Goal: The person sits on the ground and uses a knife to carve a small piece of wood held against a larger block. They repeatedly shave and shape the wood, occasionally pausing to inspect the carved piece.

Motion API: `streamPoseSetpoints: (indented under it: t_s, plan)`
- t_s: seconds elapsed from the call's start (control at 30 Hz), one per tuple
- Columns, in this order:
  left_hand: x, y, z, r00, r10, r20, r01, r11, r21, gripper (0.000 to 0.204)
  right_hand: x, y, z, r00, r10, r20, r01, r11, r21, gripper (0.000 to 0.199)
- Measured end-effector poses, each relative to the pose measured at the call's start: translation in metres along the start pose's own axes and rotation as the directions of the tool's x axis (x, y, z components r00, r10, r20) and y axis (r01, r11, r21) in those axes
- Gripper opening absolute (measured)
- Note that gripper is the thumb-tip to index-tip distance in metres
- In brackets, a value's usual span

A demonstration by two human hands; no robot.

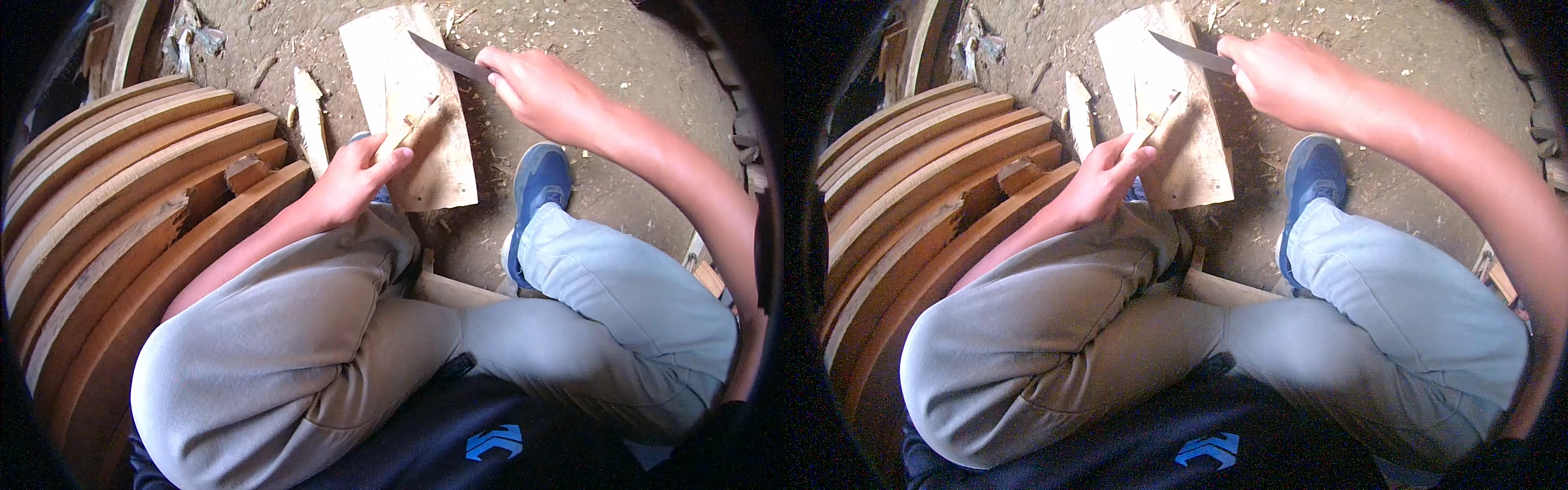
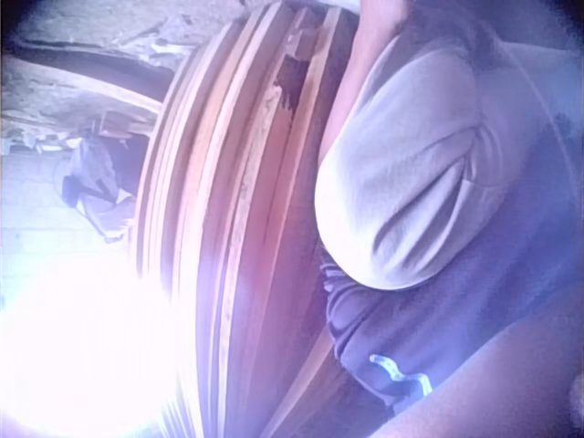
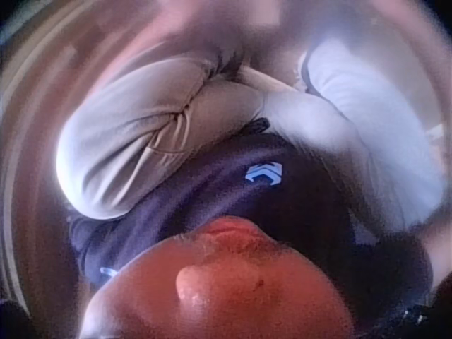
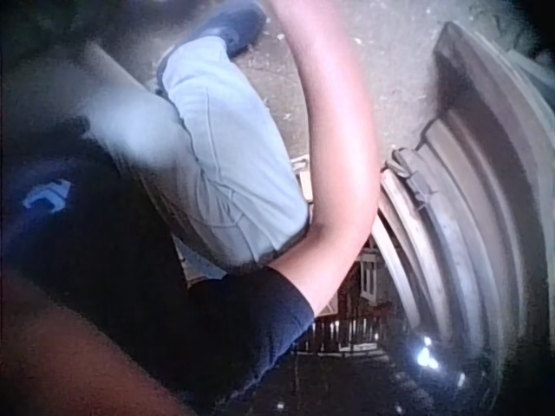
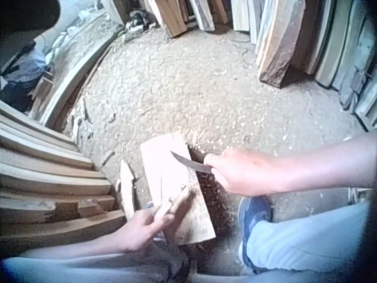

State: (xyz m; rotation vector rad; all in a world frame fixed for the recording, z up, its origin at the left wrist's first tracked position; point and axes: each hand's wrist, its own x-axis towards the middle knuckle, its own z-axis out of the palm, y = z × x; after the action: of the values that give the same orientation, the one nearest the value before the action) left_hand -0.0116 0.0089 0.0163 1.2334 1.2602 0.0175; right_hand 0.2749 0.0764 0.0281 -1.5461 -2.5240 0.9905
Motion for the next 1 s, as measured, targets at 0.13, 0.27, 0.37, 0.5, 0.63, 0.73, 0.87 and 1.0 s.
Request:
streamPoseSetpoints:
  t_s: [0.13,0.27,0.37,0.5,0.63,0.73,0.87,1.0]
  plan:
    - [0.001,-0.004,-0.008,0.994,0.085,-0.075,-0.096,0.983,-0.156,0.036,-0.004,-0.008,-0.009,0.998,-0.063,0.009,0.064,0.979,-0.193,0.022]
    - [0.003,0.003,-0.01,0.895,0.233,-0.38,-0.362,0.877,-0.315,0.033,-0.003,-0.011,-0.014,0.993,-0.089,-0.077,0.077,0.987,-0.141,0.025]
    - [0.015,0.022,-0.025,0.726,0.262,-0.636,-0.561,0.76,-0.327,0.035,-0.006,-0.034,-0.023,0.989,0.092,0.117,-0.089,0.995,-0.036,0.018]
    - [0.015,0.046,-0.061,0.489,0.301,-0.819,-0.707,0.686,-0.17,0.032,0.013,-0.044,0.006,0.985,-0.083,0.153,0.049,0.976,0.212,0.021]
    - [0.019,0.055,-0.065,0.476,0.313,-0.822,-0.724,0.67,-0.165,0.03,0.018,-0.024,-0.009,0.951,0.307,-0.044,-0.287,0.924,0.252,0.017]
    - [0.02,0.056,-0.058,0.51,0.294,-0.808,-0.683,0.709,-0.173,0.027,0.005,-0.003,-0.046,0.96,0.197,-0.201,-0.188,0.98,0.063,0.015]
    - [0.016,0.053,-0.063,0.528,0.312,-0.79,-0.642,0.755,-0.131,0.025,-0.014,-0.029,-0.025,0.987,-0.135,0.085,0.126,0.987,0.103,0.014]
    - [0.018,0.052,-0.063,0.578,0.322,-0.75,-0.629,0.761,-0.159,0.024,-0.014,-0.013,-0.011,0.984,0.116,0.132,-0.123,0.991,0.046,0.015]
